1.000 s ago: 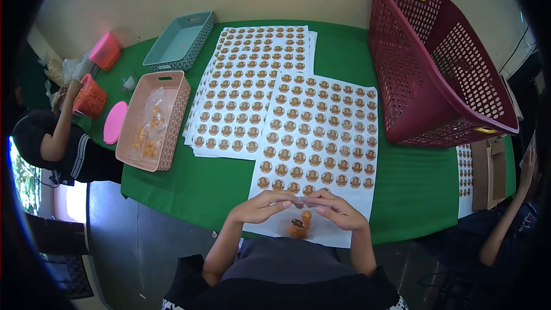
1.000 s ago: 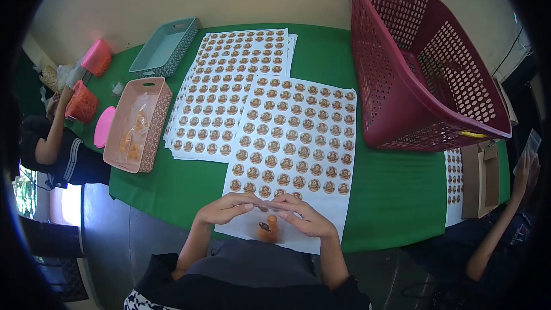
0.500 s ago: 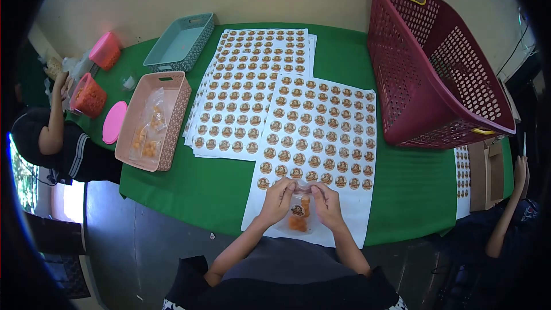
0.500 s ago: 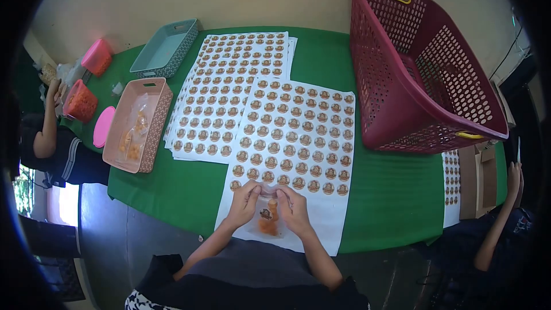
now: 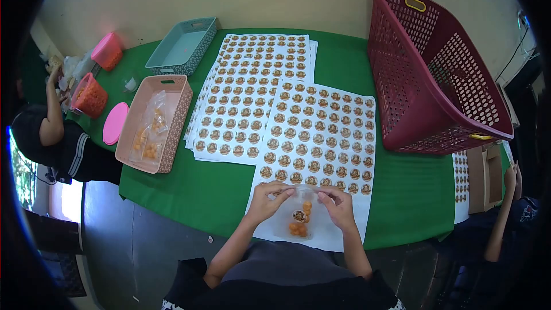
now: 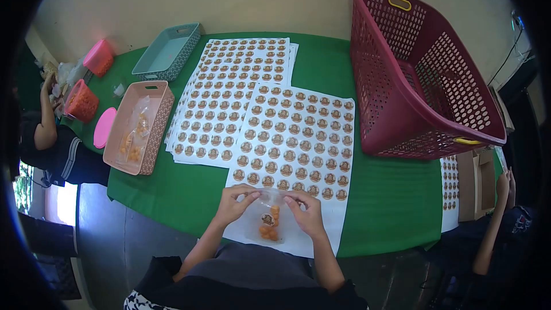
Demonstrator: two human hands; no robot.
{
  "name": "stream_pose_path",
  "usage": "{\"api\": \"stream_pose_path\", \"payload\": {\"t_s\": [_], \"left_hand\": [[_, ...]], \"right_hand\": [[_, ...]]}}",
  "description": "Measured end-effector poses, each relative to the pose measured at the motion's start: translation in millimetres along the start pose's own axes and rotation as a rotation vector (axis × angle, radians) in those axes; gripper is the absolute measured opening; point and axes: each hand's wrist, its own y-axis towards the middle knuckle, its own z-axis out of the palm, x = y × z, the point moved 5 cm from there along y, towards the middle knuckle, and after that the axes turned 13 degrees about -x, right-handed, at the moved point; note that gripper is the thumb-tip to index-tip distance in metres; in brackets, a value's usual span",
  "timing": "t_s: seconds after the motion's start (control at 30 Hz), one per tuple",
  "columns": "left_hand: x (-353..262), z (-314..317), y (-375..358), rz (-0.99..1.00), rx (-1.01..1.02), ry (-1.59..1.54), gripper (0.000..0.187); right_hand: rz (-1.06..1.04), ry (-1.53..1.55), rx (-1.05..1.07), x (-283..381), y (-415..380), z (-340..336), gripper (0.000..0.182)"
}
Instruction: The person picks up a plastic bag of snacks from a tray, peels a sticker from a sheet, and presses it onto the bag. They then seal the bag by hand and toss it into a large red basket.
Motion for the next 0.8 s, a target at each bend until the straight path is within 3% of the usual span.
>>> {"api": "stream_pose_path", "payload": {"t_s": [0.27, 0.33, 0.43, 0.5, 0.57, 0.63, 0.7, 0.73, 0.77, 0.8], "left_hand": [[5, 2, -3, -0.034, -0.121, -0.031, 0.011], [5, 6, -4, -0.018, -0.142, -0.034, 0.013], [3, 1, -3, -0.116, -0.275, -0.122, 0.025], [-10, -7, -5, 0.129, -0.307, -0.054, 0.041], [-24, -3, -9, 0.083, -0.223, -0.149, 0.049], [-32, 0, -12, 0.037, -0.137, -0.244, 0.057], [-42, 9, -14, 0.147, 0.041, -0.147, 0.067], [-52, 6, -13, 0.263, -0.012, -0.018, 0.055], [-56, 4, -14, 0.264, -0.01, -0.018, 0.055], [-48, 3, -14, -0.007, 0.0, -0.212, 0.048]], "right_hand": [[-0.074, -0.077, -0.135, 5, -1, 3, 0.009], [0.069, 0.087, -0.196, 5, -3, 5, 0.012], [0.017, 0.177, -0.284, 17, -6, 4, 0.016], [-0.045, 0.17, -0.28, 26, -10, 4, 0.019], [-0.102, 0.166, -0.275, 38, -17, 6, 0.022], [-0.143, 0.048, -0.053, 53, -28, 21, 0.026], [-0.191, 0.072, 0.037, 69, -33, 30, 0.032], [-0.338, -0.068, 0.103, 80, -34, 34, 0.035], [-0.482, -0.208, 0.169, 86, -37, 39, 0.038], [-0.53, -0.213, 0.171, 79, -35, 35, 0.041]]}}
